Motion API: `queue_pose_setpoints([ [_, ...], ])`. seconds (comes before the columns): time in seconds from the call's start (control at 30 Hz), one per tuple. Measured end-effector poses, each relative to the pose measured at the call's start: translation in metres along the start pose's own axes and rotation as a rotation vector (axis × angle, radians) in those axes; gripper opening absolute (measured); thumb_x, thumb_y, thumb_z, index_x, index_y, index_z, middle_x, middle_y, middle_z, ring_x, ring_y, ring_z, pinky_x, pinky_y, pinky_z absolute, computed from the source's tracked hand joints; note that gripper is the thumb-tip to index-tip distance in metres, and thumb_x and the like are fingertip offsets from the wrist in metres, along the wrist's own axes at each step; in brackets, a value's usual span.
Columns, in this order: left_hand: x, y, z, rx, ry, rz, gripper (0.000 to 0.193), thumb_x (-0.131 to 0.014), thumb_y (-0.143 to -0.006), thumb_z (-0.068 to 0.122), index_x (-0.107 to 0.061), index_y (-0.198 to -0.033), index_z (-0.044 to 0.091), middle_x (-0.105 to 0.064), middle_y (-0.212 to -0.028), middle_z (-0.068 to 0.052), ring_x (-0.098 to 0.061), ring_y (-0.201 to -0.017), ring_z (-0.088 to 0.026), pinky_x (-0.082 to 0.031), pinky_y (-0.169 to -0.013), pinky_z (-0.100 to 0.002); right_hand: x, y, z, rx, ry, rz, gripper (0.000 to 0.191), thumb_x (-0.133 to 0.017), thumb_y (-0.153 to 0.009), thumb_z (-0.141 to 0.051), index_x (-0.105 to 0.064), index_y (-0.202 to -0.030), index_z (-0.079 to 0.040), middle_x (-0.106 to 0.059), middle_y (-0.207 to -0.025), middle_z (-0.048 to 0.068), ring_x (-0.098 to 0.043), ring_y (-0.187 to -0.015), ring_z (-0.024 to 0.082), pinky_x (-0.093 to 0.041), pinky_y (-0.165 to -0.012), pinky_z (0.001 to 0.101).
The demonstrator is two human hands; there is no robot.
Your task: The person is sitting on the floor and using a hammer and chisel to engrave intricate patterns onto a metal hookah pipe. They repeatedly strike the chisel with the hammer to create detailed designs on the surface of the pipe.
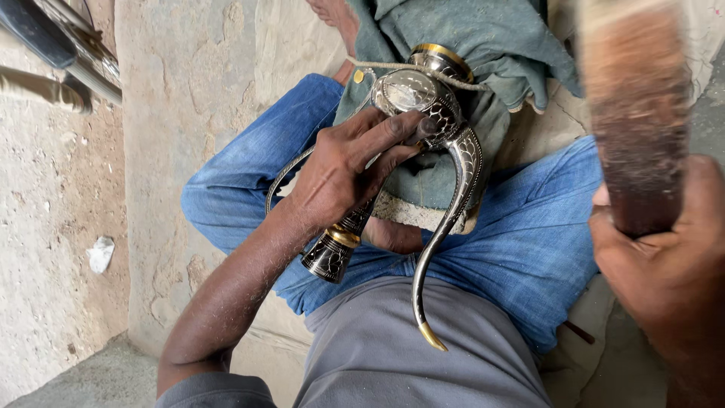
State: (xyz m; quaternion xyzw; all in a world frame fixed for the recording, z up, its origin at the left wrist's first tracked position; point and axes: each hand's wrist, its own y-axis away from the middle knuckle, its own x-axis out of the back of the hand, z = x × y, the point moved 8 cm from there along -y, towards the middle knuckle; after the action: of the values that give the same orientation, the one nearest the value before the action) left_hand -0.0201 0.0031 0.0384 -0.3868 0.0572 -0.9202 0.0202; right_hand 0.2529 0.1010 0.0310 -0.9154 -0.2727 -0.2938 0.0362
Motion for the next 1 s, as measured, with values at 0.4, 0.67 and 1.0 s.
queue_pose_setpoints([
  [0.4,0.001,0.000,0.003,-0.033,0.020,0.032,0.040,-0.072,-0.104,0.014,-0.058,-0.142,0.011,-0.069,-0.117,-0.013,-0.075,-0.099,-0.029,-0.061,-0.080,-0.039,0.005,-0.016,-0.054,0.197,0.179,0.073,0.033,-0.071,-0.090,0.005,-0.061,-0.122,0.005,-0.067,-0.099,0.021,-0.068,-0.091,0.029,-0.055,-0.079,0.0366],
  [0.67,0.001,-0.002,0.004,-0.027,0.031,0.024,0.041,-0.073,-0.104,0.014,-0.058,-0.141,0.011,-0.068,-0.120,-0.012,-0.074,-0.103,-0.030,-0.062,-0.085,-0.039,0.003,-0.016,-0.039,0.180,0.390,-0.055,0.044,-0.073,-0.081,0.008,-0.063,-0.123,0.008,-0.066,-0.095,0.023,-0.069,-0.082,0.032,-0.054,-0.072,0.0402],
  [1.0,0.000,0.000,0.003,-0.023,0.028,0.010,0.043,-0.073,-0.105,0.017,-0.057,-0.145,0.013,-0.068,-0.117,-0.012,-0.073,-0.099,-0.029,-0.060,-0.081,-0.039,0.000,-0.007,-0.043,0.250,0.451,-0.013,0.042,-0.077,-0.083,0.009,-0.061,-0.122,0.009,-0.066,-0.095,0.024,-0.069,-0.081,0.032,-0.055,-0.072,0.0416],
])
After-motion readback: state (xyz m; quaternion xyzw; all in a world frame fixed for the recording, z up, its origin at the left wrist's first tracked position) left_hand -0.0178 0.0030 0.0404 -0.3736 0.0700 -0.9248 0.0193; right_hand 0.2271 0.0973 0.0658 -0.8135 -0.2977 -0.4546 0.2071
